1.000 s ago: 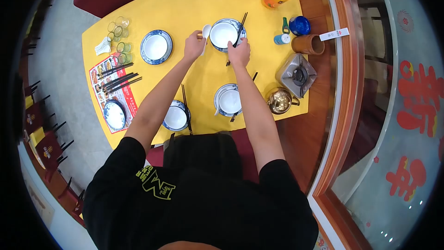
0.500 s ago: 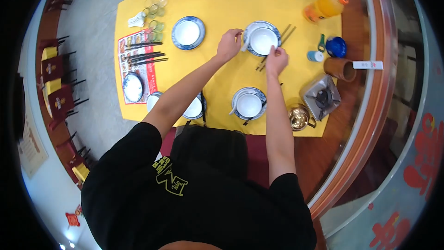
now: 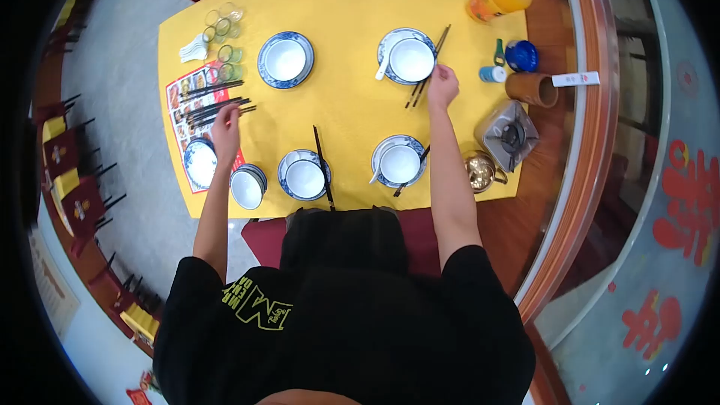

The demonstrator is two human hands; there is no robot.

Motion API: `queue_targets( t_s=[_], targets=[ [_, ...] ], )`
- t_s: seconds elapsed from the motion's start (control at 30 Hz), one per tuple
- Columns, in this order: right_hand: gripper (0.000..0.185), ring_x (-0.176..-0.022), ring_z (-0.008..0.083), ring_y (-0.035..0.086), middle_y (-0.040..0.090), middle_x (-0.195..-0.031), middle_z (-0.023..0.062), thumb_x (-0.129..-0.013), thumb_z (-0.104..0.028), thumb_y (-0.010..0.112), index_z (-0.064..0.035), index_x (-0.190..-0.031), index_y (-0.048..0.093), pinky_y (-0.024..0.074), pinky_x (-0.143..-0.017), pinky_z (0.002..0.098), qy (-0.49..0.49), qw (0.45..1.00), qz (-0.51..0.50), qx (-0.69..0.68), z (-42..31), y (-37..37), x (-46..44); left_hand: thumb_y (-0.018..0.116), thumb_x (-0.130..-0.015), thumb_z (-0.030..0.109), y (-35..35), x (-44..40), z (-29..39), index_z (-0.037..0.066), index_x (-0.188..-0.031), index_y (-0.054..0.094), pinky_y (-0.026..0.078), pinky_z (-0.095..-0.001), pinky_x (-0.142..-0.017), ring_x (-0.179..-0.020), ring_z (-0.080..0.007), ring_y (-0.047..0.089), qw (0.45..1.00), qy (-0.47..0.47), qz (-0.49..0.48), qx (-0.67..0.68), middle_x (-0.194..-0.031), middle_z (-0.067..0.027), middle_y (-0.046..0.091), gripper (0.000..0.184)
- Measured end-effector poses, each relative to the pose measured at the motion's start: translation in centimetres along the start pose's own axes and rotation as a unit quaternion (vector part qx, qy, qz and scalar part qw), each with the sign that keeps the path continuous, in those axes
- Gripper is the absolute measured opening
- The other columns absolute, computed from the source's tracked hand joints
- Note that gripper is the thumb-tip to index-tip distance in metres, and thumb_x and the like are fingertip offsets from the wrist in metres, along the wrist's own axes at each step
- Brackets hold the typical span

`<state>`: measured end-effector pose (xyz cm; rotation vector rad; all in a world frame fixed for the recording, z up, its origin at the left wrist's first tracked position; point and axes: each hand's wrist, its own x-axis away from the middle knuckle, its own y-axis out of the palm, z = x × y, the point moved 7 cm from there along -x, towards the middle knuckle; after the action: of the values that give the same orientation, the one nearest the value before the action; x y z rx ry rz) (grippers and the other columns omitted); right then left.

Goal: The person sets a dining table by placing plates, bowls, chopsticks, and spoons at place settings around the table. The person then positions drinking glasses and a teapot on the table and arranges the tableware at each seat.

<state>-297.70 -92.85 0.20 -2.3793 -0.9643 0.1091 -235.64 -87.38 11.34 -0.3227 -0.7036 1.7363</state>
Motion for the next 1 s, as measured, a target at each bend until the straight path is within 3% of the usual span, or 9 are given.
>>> queue_targets(
  t_s=[0.1, 0.2, 0.33, 0.43, 0.5, 0.57, 0.63, 0.77, 1.0],
  targets=[
    [0.020, -0.087, 0.0245, 0.075, 0.078, -0.099, 0.0148, -0.094, -0.017, 0.076, -0.0006, -0.106, 0.076, 0.0585, -0.080, 0.0373, 0.055, 0.996, -0.050, -0.041, -0.4, 1.2, 0.6, 0.061, -0.106, 0.015, -2.1, -1.6, -1.9, 0.000, -0.117, 0.073, 0.056, -0.0321, -0.083, -0.095, -0.0184, 0.073, 1.000, -0.016, 0.003, -0.007, -0.102, -0.0103, 0.077, 0.022],
    [0.017, -0.086, 0.0265, 0.074, 0.075, -0.097, 0.0157, -0.094, -0.010, 0.072, 0.0004, -0.106, 0.075, 0.0586, -0.080, 0.0375, -0.069, 0.996, -0.029, 0.056, 0.5, 1.4, -0.3, 0.062, -0.106, 0.015, -4.9, -4.0, -3.9, -0.001, -0.117, 0.073, 0.056, -0.0323, -0.083, -0.092, -0.0187, 0.073, 0.999, -0.017, 0.031, -0.021, -0.099, -0.0107, 0.077, 0.022],
    [0.016, -0.093, 0.0292, 0.072, 0.071, -0.105, 0.0172, -0.097, -0.009, 0.070, 0.0005, -0.108, 0.076, 0.0578, -0.086, 0.0389, -0.136, 0.984, -0.032, 0.110, 0.6, 0.9, 0.4, 0.063, -0.104, 0.015, -8.2, -10.0, -4.0, -0.002, -0.115, 0.074, 0.056, -0.0338, -0.084, -0.090, -0.0226, 0.073, 0.994, 0.012, 0.099, -0.048, -0.096, -0.0146, 0.077, 0.023],
    [0.019, -0.096, 0.0279, 0.071, 0.072, -0.107, 0.0155, -0.099, -0.007, 0.066, -0.0012, -0.115, 0.075, 0.0571, -0.089, 0.0396, -0.061, 0.993, -0.061, 0.085, -0.4, 0.5, 1.7, 0.065, -0.101, 0.014, -9.2, -16.4, -6.2, -0.002, -0.114, 0.075, 0.056, -0.0388, -0.089, -0.095, -0.0316, 0.075, 0.981, 0.080, 0.118, -0.133, -0.099, -0.0188, 0.077, 0.023],
    [0.024, -0.100, 0.0263, 0.071, 0.074, -0.112, 0.0145, -0.101, -0.005, 0.061, -0.0035, -0.120, 0.075, 0.0556, -0.094, 0.0395, -0.016, 0.991, -0.084, 0.106, -0.1, -0.6, 2.2, 0.064, -0.099, 0.012, -8.8, -20.1, -7.3, 0.000, -0.118, 0.072, 0.055, -0.0431, -0.094, -0.106, -0.0368, 0.072, 0.981, 0.072, 0.088, -0.157, -0.109, -0.0200, 0.075, 0.024],
    [0.027, -0.102, 0.0241, 0.070, 0.076, -0.115, 0.0135, -0.101, -0.004, 0.058, -0.0049, -0.122, 0.075, 0.0537, -0.096, 0.0380, -0.003, 0.991, -0.072, 0.111, -0.9, -1.4, 3.7, 0.065, -0.096, 0.014, -8.3, -23.4, -8.5, 0.005, -0.126, 0.067, 0.055, -0.0496, -0.095, -0.113, -0.0393, 0.067, 0.951, 0.164, 0.100, -0.244, -0.123, -0.0191, 0.069, 0.031],
    [0.025, -0.101, 0.0226, 0.069, 0.076, -0.113, 0.0126, -0.101, -0.006, 0.059, -0.0049, -0.121, 0.075, 0.0535, -0.093, 0.0365, -0.036, 0.992, -0.056, 0.111, -2.0, -1.9, 4.5, 0.068, -0.094, 0.017, -7.5, -25.5, -9.4, 0.010, -0.132, 0.064, 0.054, -0.0518, -0.096, -0.116, -0.0378, 0.064, 0.937, 0.118, 0.041, -0.327, -0.128, -0.0165, 0.066, 0.039],
    [0.021, -0.097, 0.0197, 0.070, 0.076, -0.107, 0.0109, -0.103, -0.015, 0.066, -0.0037, -0.118, 0.075, 0.0544, -0.089, 0.0347, -0.016, 0.996, -0.061, 0.055, -3.1, -2.0, 7.4, 0.067, -0.098, 0.026, -7.1, -26.3, -9.1, 0.012, -0.119, 0.064, 0.050, -0.0494, -0.092, -0.112, -0.0301, 0.067, 0.898, 0.179, 0.048, -0.398, -0.116, -0.0075, 0.071, 0.025],
    [0.020, -0.103, 0.0191, 0.071, 0.076, -0.108, 0.0105, -0.104, -0.015, 0.064, -0.0016, -0.116, 0.074, 0.0538, -0.093, 0.0329, -0.003, 0.998, -0.066, 0.017, -5.2, -1.1, 11.5, 0.059, -0.105, 0.025, -7.1, -25.3, -8.8, 0.012, -0.113, 0.064, 0.047, -0.0480, -0.092, -0.112, -0.0271, 0.066, 0.871, 0.220, 0.036, -0.437, -0.113, -0.0062, 0.071, 0.017]
  ],
)
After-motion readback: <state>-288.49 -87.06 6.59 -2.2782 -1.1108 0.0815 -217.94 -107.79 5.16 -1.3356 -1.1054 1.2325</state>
